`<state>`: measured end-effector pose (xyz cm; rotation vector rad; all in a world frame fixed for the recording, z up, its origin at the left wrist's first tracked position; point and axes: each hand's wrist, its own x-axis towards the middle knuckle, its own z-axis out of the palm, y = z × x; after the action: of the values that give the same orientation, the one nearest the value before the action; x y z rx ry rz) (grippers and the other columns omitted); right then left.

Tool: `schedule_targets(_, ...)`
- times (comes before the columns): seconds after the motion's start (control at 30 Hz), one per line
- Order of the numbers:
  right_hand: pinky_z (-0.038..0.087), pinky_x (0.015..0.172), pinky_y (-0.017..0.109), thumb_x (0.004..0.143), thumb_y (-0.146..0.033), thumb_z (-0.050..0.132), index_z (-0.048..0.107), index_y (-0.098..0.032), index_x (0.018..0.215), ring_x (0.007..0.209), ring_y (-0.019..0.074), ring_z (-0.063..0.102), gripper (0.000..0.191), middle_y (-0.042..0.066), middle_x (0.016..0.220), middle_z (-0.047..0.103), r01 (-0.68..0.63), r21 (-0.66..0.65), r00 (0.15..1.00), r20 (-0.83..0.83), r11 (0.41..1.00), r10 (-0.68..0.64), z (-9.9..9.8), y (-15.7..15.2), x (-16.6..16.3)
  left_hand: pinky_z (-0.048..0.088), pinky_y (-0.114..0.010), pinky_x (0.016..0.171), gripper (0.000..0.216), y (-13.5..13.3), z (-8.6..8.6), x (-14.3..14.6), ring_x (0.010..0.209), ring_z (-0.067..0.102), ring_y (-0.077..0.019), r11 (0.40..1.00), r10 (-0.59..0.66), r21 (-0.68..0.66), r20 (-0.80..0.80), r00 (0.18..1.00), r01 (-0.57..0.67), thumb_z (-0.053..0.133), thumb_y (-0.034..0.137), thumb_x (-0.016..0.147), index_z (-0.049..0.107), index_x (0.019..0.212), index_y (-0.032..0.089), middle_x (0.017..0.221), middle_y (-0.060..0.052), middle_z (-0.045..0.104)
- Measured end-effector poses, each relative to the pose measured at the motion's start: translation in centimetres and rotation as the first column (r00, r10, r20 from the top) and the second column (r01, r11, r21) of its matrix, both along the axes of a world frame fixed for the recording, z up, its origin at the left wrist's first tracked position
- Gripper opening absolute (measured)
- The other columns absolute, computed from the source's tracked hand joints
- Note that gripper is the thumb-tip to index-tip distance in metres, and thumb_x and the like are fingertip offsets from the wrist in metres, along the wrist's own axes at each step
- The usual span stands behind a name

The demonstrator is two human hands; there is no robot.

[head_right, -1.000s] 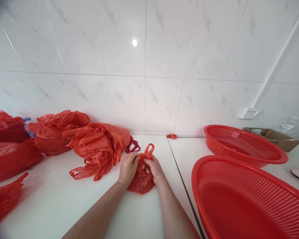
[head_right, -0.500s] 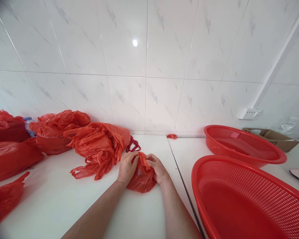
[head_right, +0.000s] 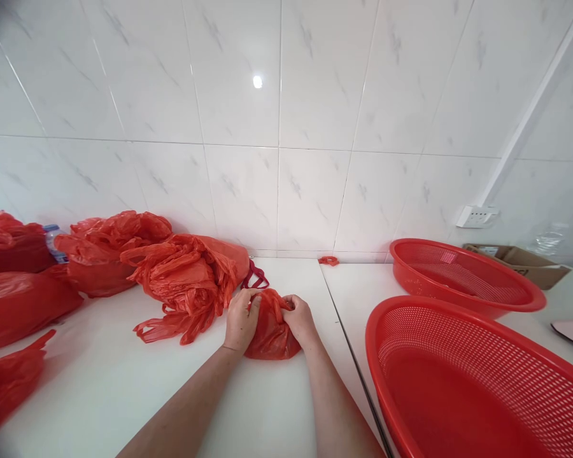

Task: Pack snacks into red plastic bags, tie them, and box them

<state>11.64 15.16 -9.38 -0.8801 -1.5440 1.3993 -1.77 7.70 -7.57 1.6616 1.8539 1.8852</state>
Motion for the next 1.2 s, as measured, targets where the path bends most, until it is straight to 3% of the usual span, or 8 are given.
schedule_targets(0.07, 0.038, 0.053, 0.025, 0.066, -0.022, 0.060, 0.060, -0.021, 0.066, 0.059, 0.0140, 0.051, 0.001, -0.001, 0.063, 0.061, 0.066, 0.035, 0.998, 0.014, 0.997, -0.066, -0.3, 0.1, -0.4, 0.039, -0.036, 0.087, 0.015, 0.0, 0.1, 0.2, 0.092, 0.053, -0.0227, 0.999, -0.015, 0.030, -0.035, 0.999, 0.016, 0.049, 0.019, 0.082, 0.062, 0.086, 0.023, 0.094, -0.007, 0.062)
schedule_targets(0.23, 0.036, 0.052, 0.024, 0.070, -0.023, 0.053, 0.059, -0.021, 0.064, 0.056, 0.0128, 0.047, 0.008, -0.003, 0.061, 0.059, 0.003, 0.062, 1.000, 0.003, 0.998, -0.003, 0.3, -0.7, -0.4, 0.031, -0.038, 0.100, 0.018, -0.2, 0.1, 0.6, 0.116, 0.045, -0.0237, 0.993, -0.106, 0.050, 0.025, 0.994, 0.104, 0.047, 0.011, 0.078, 0.059, 0.085, 0.022, 0.122, -0.007, 0.055)
schedule_targets(0.43, 0.041, 0.060, 0.026, 0.066, -0.017, 0.051, 0.064, -0.021, 0.072, 0.065, 0.0154, 0.053, 0.015, -0.001, 0.070, 0.064, 0.013, 0.023, 0.997, -0.080, 1.000, -0.011, 0.6, -0.9, -0.3, 0.040, -0.033, 0.075, 0.021, -0.2, -0.3, 0.4, 0.081, 0.052, -0.0208, 0.984, -0.144, -0.102, 0.026, 0.989, 0.145, 0.040, 0.006, 0.074, 0.053, 0.076, 0.023, 0.078, -0.003, 0.057)
schedule_targets(0.57, 0.043, 0.069, 0.026, 0.067, -0.017, 0.050, 0.066, -0.022, 0.075, 0.075, 0.0161, 0.057, 0.019, -0.001, 0.079, 0.067, 0.057, -0.021, 0.986, -0.154, 0.998, -0.060, 0.0, -0.3, -0.6, 0.039, -0.031, 0.074, 0.020, -0.2, -0.3, 0.6, 0.080, 0.051, -0.0203, 0.989, -0.132, -0.079, -0.041, 0.990, 0.128, 0.042, 0.006, 0.073, 0.053, 0.074, 0.023, 0.077, -0.003, 0.057)
schedule_targets(0.73, 0.048, 0.071, 0.032, 0.064, -0.021, 0.056, 0.067, -0.020, 0.085, 0.077, 0.0197, 0.062, 0.024, 0.002, 0.082, 0.070, -0.040, -0.160, 0.964, -0.266, 0.986, -0.004, 0.0, 0.1, 0.0, 0.041, -0.036, 0.079, 0.020, 0.0, -0.5, 0.7, 0.082, 0.052, -0.0205, 0.993, -0.051, -0.111, -0.144, 0.988, 0.035, 0.042, 0.006, 0.073, 0.053, 0.079, 0.022, 0.080, -0.002, 0.058)
schedule_targets(0.87, 0.050, 0.078, 0.034, 0.066, -0.029, 0.066, 0.067, -0.019, 0.090, 0.084, 0.0208, 0.064, 0.026, 0.004, 0.089, 0.070, -0.172, -0.309, 0.846, -0.532, 0.935, -0.020, 0.4, 0.4, 1.0, 0.038, -0.039, 0.087, 0.022, 0.4, -0.8, -0.2, 0.082, 0.053, -0.0191, 0.998, 0.038, -0.038, -0.220, 0.975, -0.047, 0.042, 0.003, 0.073, 0.052, 0.081, 0.021, 0.085, -0.002, 0.061)
schedule_targets(1.0, 0.053, 0.073, 0.027, 0.068, -0.029, 0.071, 0.067, -0.020, 0.085, 0.073, 0.0130, 0.063, 0.020, 0.000, 0.077, 0.067, -0.144, -0.424, 0.699, -0.683, 0.894, -0.211, 0.0, 1.9, 2.0, 0.037, -0.038, 0.089, 0.015, 0.6, -0.9, -1.9, 0.090, 0.053, -0.0204, 0.990, 0.138, 0.033, -0.029, 0.990, -0.137, 0.045, 0.009, 0.077, 0.054, 0.081, 0.021, 0.092, -0.003, 0.061)
schedule_targets(1.2, 0.053, 0.060, 0.018, 0.062, -0.011, 0.069, 0.063, -0.021, 0.080, 0.060, 0.0072, 0.059, 0.021, -0.004, 0.066, 0.062, 0.000, -0.479, 0.693, -0.633, 0.878, -0.346, -1.5, 4.2, 3.2, 0.044, -0.030, 0.071, 0.010, 0.7, -1.8, -3.7, 0.073, 0.053, -0.0158, 0.973, 0.218, 0.013, 0.282, 0.935, -0.230, 0.045, 0.029, 0.084, 0.051, 0.082, 0.021, 0.078, 0.000, 0.057)
